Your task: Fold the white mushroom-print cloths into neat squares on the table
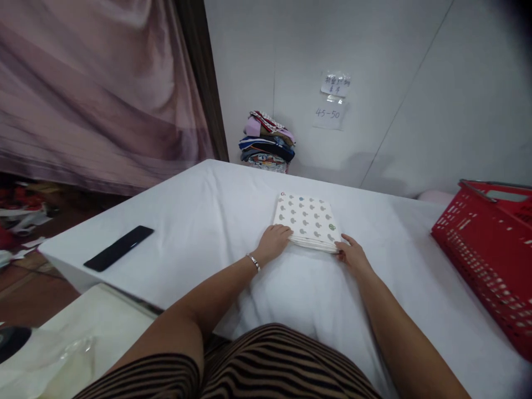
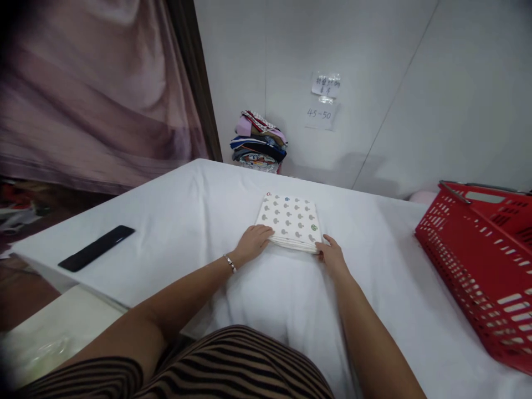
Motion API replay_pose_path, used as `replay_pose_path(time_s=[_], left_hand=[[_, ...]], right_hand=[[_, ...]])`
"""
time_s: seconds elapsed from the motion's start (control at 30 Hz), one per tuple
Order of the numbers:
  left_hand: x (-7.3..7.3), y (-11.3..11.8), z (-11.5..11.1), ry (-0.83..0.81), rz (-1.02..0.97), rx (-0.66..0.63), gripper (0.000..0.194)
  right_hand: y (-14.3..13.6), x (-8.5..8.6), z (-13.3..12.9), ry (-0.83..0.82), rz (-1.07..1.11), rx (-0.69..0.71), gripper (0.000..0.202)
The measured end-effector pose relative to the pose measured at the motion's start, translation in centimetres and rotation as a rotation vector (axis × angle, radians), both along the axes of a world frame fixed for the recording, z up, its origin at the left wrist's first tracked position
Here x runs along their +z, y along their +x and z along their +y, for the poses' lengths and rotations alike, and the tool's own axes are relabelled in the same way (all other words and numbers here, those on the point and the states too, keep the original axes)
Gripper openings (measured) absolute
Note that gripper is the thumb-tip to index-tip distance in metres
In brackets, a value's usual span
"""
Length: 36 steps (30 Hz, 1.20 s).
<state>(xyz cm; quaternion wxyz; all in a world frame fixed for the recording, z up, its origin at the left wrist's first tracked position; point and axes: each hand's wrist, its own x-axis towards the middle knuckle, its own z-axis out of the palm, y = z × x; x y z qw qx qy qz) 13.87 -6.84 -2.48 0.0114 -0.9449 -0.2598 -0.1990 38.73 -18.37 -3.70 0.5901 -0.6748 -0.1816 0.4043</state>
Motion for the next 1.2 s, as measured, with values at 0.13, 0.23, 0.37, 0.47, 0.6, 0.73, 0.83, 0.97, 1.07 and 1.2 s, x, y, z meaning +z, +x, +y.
replay_pose_path(time_s=[0.13,0.23,0.37,0.47,0.6,0.73,0.83,0.97,1.07,1.2], left_hand=[[-0.1,0.1,0.2,-0.036,-0.015,-0.003,0.029],[-0.1,-0.3,0.5,-0.070,-0.040,-0.037,0.029],[-0.3,-1.8,0.9,-0.122,-0.163,-0.013,0.033],[-0.7,-3.2,1.1,-0.282,-0.334,0.153,0.042],[-0.7,-3.8,1.2,-0.793,-0.485,0.434,0.037],[0.2,-3.0,1.1,-1.206,-0.544,0.502,0.031],[0.6,-2.2,1.3,-1.281,-0.556,0.511,0.035],[0.8,-1.7,1.5,-1.345,-0.555,0.531,0.038],[1.0,-1.5,1.6,-1.460,-0.577,0.531,0.041],[1.4,-1.3,2.0,-1.584,-0.522,0.536,0.041]], right_hand=[[0.6,0.1,-0.1,-0.014,-0.077,0.045,0.063],[0.7,0.2,-0.2,-0.021,-0.110,0.048,0.060],[0.8,0.2,-0.5,-0.045,-0.082,0.031,0.058],[0.9,0.3,-0.7,-0.031,-0.039,0.035,0.059],[0.9,0.3,-0.9,0.004,0.020,0.051,0.059],[1.1,0.3,-0.9,0.009,0.065,0.064,0.054],[1.3,0.2,-0.9,-0.001,0.071,0.074,0.049],[1.2,0.4,-1.0,0.004,0.074,0.077,0.041],[1.1,0.6,-1.0,0.011,0.078,0.073,0.035],[1.0,0.5,-1.0,0.018,0.075,0.065,0.032]])
